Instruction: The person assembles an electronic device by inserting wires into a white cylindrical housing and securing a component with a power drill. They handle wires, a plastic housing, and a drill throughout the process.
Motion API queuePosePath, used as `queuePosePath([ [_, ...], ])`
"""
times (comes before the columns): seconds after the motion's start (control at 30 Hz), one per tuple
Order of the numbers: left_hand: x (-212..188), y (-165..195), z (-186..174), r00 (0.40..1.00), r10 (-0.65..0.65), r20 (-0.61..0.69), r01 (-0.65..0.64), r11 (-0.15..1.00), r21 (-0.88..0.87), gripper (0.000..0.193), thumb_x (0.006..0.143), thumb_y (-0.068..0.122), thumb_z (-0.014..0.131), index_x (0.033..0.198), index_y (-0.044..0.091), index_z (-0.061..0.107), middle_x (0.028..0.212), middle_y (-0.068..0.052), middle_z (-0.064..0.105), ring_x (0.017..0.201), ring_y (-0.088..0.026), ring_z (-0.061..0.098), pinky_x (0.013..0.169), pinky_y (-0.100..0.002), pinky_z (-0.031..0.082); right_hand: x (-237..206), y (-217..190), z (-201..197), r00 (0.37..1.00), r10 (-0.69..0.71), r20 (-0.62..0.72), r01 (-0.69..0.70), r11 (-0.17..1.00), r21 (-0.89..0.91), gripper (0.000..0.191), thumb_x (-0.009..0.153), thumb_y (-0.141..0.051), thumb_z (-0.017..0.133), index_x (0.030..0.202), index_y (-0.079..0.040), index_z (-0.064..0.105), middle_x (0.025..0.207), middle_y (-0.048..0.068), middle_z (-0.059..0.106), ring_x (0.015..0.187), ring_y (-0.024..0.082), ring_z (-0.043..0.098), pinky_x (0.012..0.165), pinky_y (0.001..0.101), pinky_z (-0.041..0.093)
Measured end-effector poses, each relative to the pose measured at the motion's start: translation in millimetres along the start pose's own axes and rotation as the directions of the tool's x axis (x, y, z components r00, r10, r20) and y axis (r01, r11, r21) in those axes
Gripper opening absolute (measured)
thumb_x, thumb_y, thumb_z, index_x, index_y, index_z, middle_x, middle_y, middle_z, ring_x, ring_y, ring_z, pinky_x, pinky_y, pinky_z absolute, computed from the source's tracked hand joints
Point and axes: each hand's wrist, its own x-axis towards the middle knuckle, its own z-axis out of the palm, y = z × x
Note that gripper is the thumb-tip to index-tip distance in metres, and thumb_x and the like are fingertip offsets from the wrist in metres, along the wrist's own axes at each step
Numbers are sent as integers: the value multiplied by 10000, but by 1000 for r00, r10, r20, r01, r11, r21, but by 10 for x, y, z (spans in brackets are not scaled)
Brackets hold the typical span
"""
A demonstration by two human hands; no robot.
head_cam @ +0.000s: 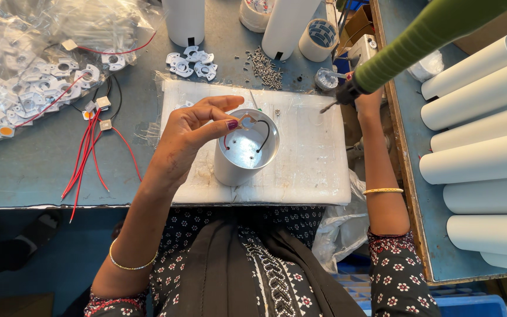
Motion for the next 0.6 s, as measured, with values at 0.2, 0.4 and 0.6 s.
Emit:
queuePosePath([
  [0.2,1,-14,2,1000,0,-8,0,1000,-17,120,875,165,742,893,52,779,1409,-199,650,1325,-280,614,1181,-443,403,-26,-52,153,908,-403,118,380,670,-638,44,993,7,674,988,16,716,987,139,650,867,258,664,778,373,543],
  [0.4,-13,-17,-2,1000,5,-10,-5,1000,-10,122,883,169,743,910,55,779,1406,-197,654,1319,-272,618,1180,-442,405,-81,-400,294,904,-366,220,398,535,-745,48,964,15,673,943,-1,713,973,125,651,896,333,650,759,426,516],
  [0.6,-8,-23,-1,1000,10,1,-10,1000,-13,131,887,175,747,919,52,777,1406,-201,658,1312,-268,622,1182,-439,401,-147,-494,280,888,-366,279,435,469,-768,55,963,4,669,950,-20,716,983,105,643,916,336,652,767,439,517],
])
